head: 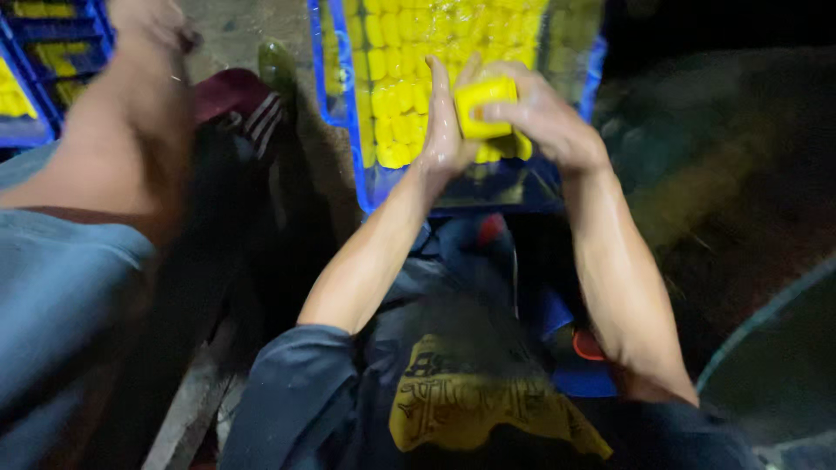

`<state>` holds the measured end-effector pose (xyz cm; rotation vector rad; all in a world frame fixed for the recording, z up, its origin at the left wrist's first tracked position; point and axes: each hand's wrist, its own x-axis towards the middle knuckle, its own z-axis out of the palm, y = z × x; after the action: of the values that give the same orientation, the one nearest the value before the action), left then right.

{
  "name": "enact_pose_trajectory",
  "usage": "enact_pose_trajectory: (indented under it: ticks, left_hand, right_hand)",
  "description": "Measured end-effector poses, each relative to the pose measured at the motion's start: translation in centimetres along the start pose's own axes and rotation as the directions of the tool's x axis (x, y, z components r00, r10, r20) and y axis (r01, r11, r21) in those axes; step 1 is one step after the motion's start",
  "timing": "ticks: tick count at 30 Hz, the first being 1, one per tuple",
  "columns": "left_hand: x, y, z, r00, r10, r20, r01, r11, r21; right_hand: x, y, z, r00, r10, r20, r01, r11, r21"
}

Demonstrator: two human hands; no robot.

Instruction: The person scoops yellow tofu blocks out of a large water-filled vat by hand and places them one at a time into blue plastic crates beside the vat, occasionally pouring water with a small container and arranging the blocks in the crates.

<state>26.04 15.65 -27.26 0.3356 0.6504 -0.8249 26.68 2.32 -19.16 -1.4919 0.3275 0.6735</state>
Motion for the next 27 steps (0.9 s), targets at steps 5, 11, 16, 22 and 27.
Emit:
enact_pose_trajectory:
  ticks: [5,11,16,22,27]
  left_hand:
    - [1.2,4.8,-5.4,0.727,0.681,0.082,0.258,-0.382,0.888]
    - [-1.4,6.1,-5.4,0.949,0.305,-0.080,0.284,-0.719,0.634]
    - [0.0,6.0,-5.1,0.805,0.587,0.083,0.276,-0.495,0.824]
    - [1.4,2.2,-5.3,0.837,0.547,0.006,0.308,-0.481,0.821]
    - [-3.6,-8.5,6.1,0.669,0.593,0.448,-0.480,-0.115,0.870]
  right_hand:
    - [10.7,-0.1,4.7,0.974,0.082,-0.209,-0.084,0.996,0.001]
    - [16.1,1.0,11.3,0.940,0.089,-0.329,-0.308,0.635,-0.708]
    - [11.7,1.7,6.5,0.986,0.038,-0.165,-0.103,0.907,-0.407]
    - [-0.3,2.2,3.1,0.977,-0.100,-0.186,0.102,0.995,0.002]
    - [-20.3,0.0,1.6,0.934,-0.209,-0.291,0.283,0.928,0.244]
